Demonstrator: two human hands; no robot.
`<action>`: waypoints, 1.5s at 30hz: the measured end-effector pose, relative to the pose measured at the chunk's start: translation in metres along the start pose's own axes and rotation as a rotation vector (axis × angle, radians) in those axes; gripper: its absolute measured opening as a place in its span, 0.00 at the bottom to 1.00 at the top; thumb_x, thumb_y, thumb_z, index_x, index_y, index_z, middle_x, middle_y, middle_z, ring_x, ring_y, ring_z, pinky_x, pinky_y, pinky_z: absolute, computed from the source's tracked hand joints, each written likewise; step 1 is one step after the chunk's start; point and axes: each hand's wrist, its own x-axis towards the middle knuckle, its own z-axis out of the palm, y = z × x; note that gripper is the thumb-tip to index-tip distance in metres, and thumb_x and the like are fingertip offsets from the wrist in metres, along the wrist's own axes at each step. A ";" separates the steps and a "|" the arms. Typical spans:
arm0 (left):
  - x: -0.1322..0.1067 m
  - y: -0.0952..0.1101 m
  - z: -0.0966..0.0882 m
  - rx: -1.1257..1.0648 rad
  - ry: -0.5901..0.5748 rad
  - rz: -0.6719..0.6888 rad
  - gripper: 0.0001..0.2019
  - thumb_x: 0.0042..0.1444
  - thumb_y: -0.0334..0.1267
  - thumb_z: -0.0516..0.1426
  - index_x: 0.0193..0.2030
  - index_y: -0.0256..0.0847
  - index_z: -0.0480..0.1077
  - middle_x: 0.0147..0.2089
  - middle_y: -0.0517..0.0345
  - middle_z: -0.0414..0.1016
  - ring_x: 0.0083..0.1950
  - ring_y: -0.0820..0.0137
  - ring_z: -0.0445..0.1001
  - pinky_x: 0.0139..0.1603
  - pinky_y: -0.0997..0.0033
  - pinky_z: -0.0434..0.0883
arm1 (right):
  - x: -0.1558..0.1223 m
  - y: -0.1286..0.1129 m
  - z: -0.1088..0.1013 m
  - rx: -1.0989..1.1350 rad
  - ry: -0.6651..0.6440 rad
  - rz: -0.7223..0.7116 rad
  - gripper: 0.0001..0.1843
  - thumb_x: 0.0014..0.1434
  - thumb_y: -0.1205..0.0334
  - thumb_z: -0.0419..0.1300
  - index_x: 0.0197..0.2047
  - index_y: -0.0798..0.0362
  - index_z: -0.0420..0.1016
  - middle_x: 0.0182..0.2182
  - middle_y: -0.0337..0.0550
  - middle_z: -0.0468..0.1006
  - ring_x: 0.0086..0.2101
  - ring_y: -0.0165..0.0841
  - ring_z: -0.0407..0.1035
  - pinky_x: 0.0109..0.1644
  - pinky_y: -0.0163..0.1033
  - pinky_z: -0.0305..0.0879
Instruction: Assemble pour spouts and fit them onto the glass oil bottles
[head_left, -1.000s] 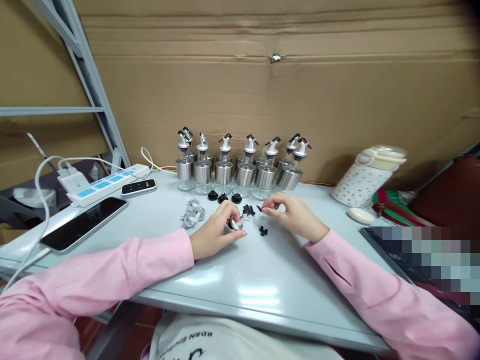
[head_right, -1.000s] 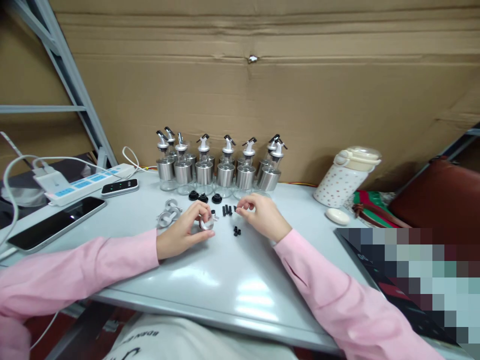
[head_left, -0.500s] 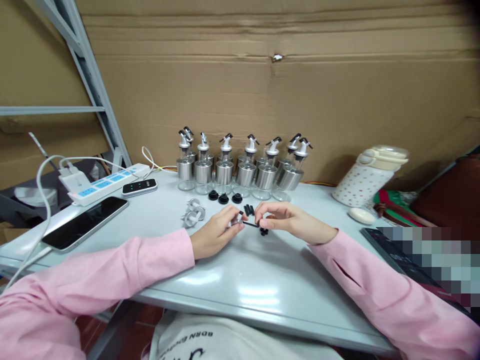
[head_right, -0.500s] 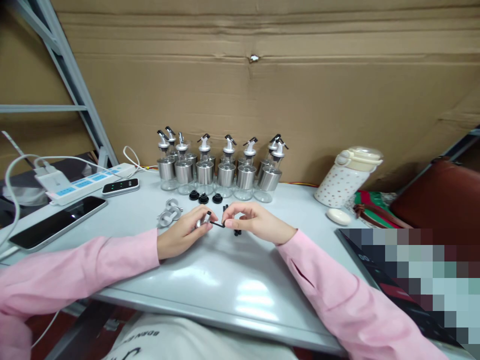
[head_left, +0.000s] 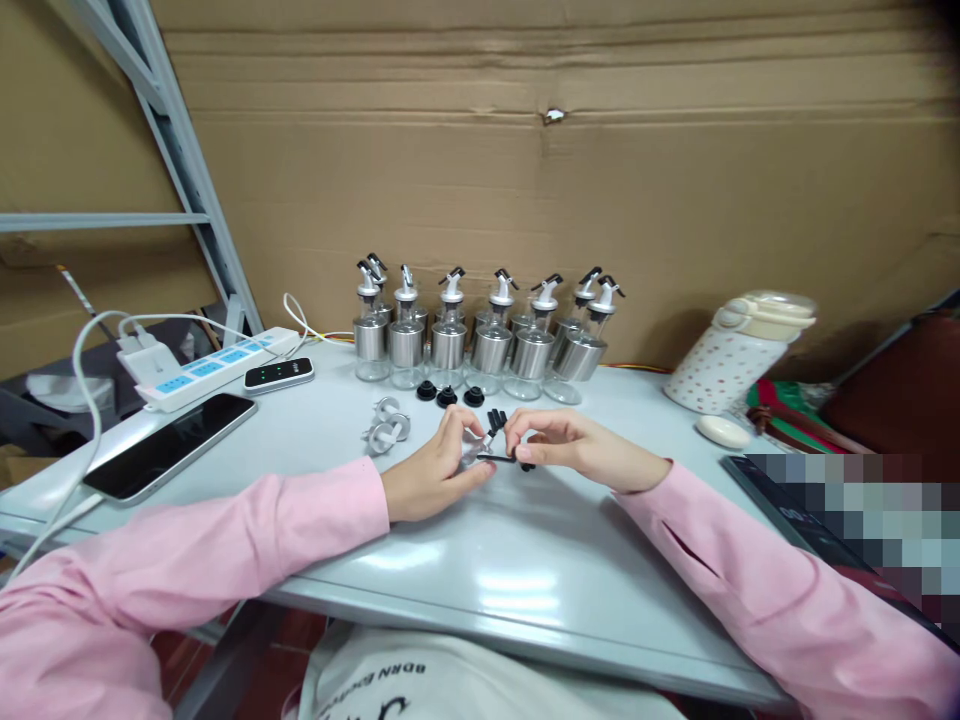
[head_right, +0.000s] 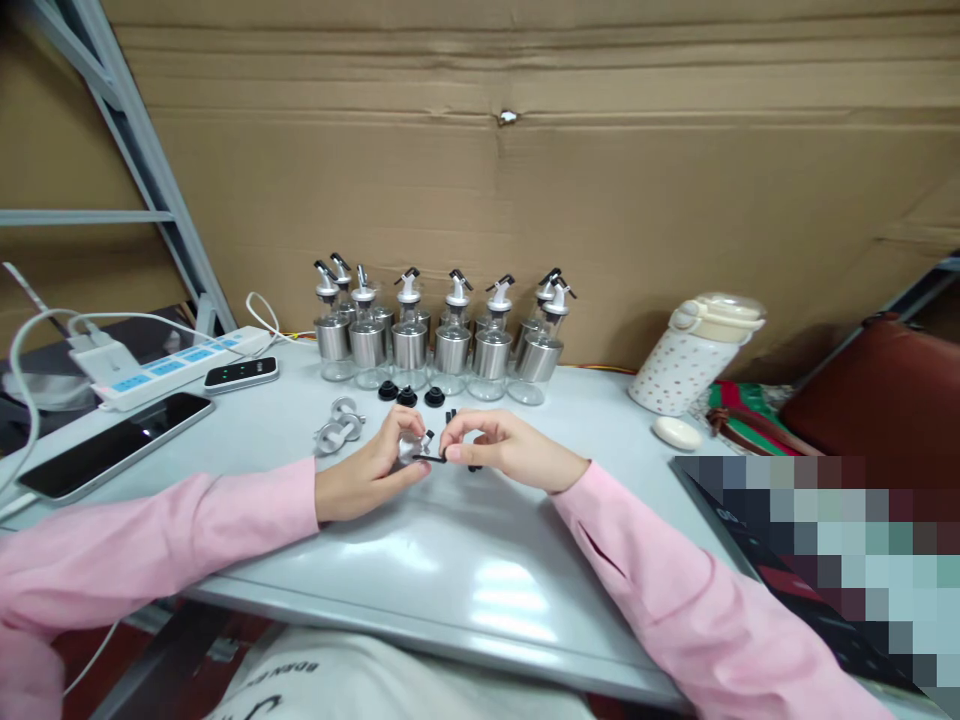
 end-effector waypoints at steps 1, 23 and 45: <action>0.001 0.001 0.000 -0.005 -0.012 0.002 0.09 0.58 0.39 0.48 0.42 0.41 0.49 0.44 0.53 0.53 0.46 0.67 0.57 0.51 0.62 0.60 | 0.000 0.001 0.000 -0.004 0.006 0.005 0.14 0.51 0.52 0.60 0.32 0.56 0.70 0.31 0.40 0.66 0.31 0.28 0.59 0.35 0.35 0.55; 0.002 0.001 -0.002 -0.044 -0.035 0.007 0.07 0.60 0.40 0.47 0.41 0.40 0.55 0.43 0.53 0.56 0.43 0.69 0.60 0.43 0.69 0.64 | 0.001 0.004 0.002 -0.047 -0.044 0.090 0.19 0.51 0.45 0.56 0.33 0.55 0.66 0.29 0.37 0.63 0.28 0.27 0.55 0.35 0.35 0.53; 0.000 -0.004 -0.001 -0.139 -0.084 -0.011 0.18 0.54 0.54 0.50 0.40 0.40 0.55 0.39 0.55 0.62 0.35 0.69 0.61 0.38 0.69 0.61 | -0.003 -0.005 0.003 0.024 -0.153 0.047 0.18 0.54 0.48 0.55 0.33 0.56 0.65 0.28 0.36 0.60 0.30 0.28 0.53 0.36 0.36 0.50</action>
